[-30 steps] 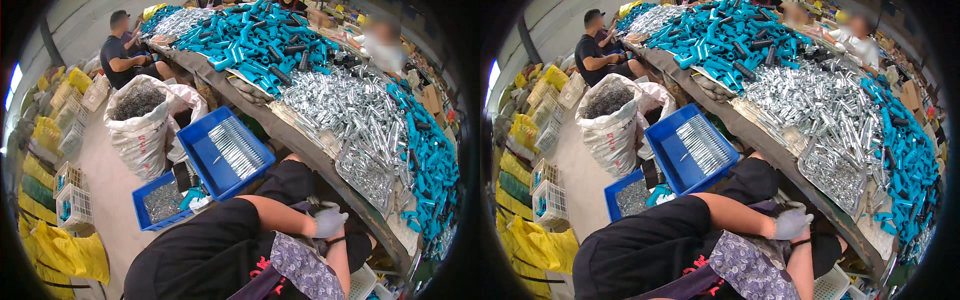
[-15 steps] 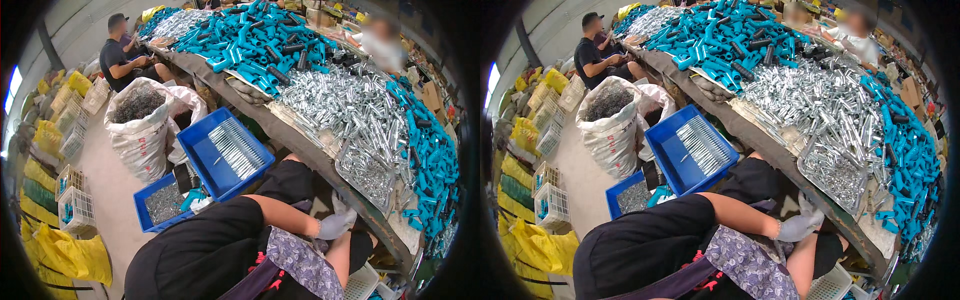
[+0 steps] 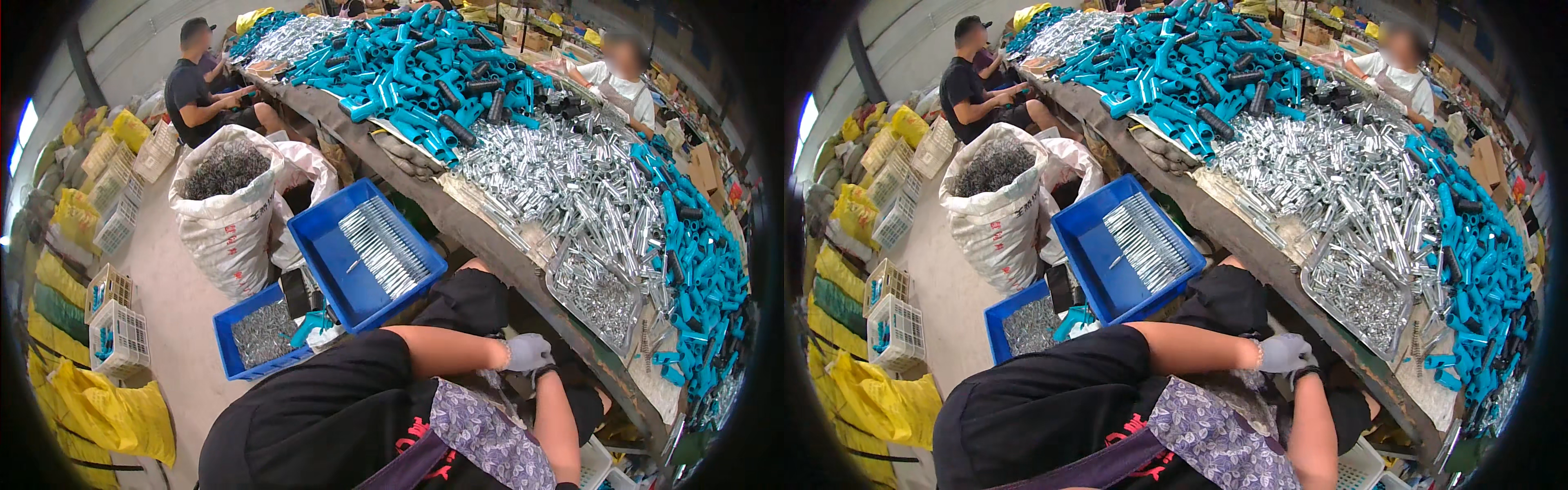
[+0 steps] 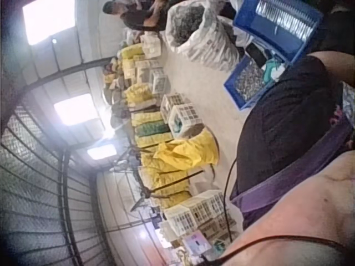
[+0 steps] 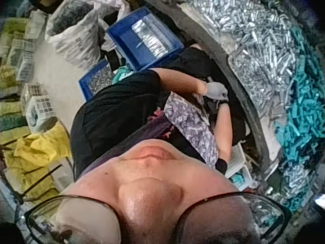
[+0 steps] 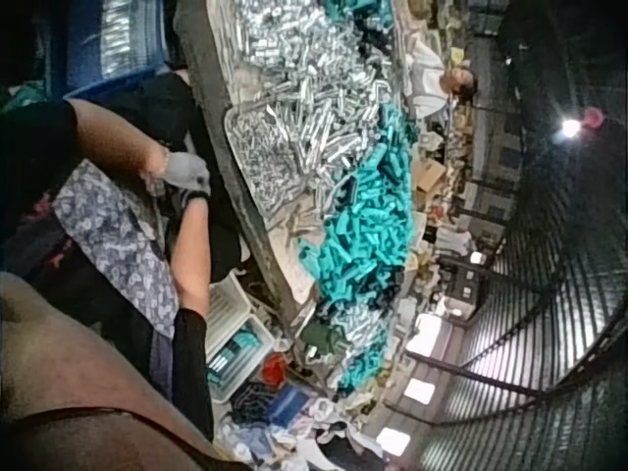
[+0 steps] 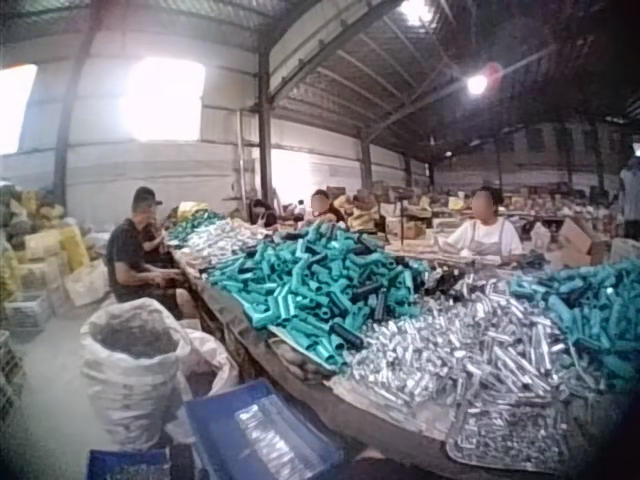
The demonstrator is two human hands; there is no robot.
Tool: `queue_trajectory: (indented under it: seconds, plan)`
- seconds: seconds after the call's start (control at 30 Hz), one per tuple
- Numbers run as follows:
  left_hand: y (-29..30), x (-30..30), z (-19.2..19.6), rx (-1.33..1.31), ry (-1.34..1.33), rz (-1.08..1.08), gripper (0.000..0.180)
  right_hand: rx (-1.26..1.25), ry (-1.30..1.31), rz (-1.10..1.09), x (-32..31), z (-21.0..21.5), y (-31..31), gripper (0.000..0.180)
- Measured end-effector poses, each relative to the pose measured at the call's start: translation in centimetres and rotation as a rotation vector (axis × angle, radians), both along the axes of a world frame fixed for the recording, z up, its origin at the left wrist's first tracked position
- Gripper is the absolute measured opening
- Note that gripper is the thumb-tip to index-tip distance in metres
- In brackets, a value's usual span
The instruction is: Assembling hand tools by inserting metal shafts and internal components into plastic screwdriver-style handles.
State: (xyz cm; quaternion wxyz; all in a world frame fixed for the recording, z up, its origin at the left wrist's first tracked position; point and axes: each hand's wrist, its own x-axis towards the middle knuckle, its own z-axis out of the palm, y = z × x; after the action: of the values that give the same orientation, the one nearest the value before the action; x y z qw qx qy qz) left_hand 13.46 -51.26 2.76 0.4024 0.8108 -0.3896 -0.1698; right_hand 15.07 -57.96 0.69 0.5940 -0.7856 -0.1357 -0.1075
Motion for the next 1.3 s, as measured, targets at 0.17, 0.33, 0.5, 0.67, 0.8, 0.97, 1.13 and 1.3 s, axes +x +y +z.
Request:
queue_trajectory:
  seconds: [0.17,0.33,0.5,0.67,0.8,0.97,1.13,1.3]
  plan:
    - [0.0,-2.0,0.3,0.181,-0.132,-0.245,0.04,-0.535,-0.094,0.123,-2.9,1.5,-0.6,0.073]
    - [0.7,0.5,1.2,-0.136,0.51,-0.336,0.045,-1.091,0.004,0.115,-4.6,1.1,-3.3,0.078]
    - [3.0,1.3,-2.1,-0.21,0.866,-0.503,0.038,-1.111,0.27,0.014,-6.9,1.7,-4.4,0.073]
    - [-0.2,1.4,6.4,0.463,-0.523,-0.391,0.041,-1.055,0.474,-0.147,-8.3,-0.8,-3.7,0.069]
    - [-1.7,-0.6,2.5,0.282,-0.554,-0.432,0.024,-0.998,0.565,-0.204,-9.8,-2.3,-4.7,0.065]
    - [-1.3,-2.5,2.9,0.142,-0.459,-0.411,0.017,-0.949,0.635,-0.259,-9.8,-4.2,-5.5,0.061]
    - [-0.3,-1.8,4.9,0.452,-0.571,-0.165,0.028,-1.076,0.525,-0.157,-5.4,-5.4,-8.6,0.055]
    - [1.2,-1.6,3.0,0.235,-0.39,-0.442,0.033,-0.315,0.728,-0.693,-5.6,-6.6,-8.2,0.06]
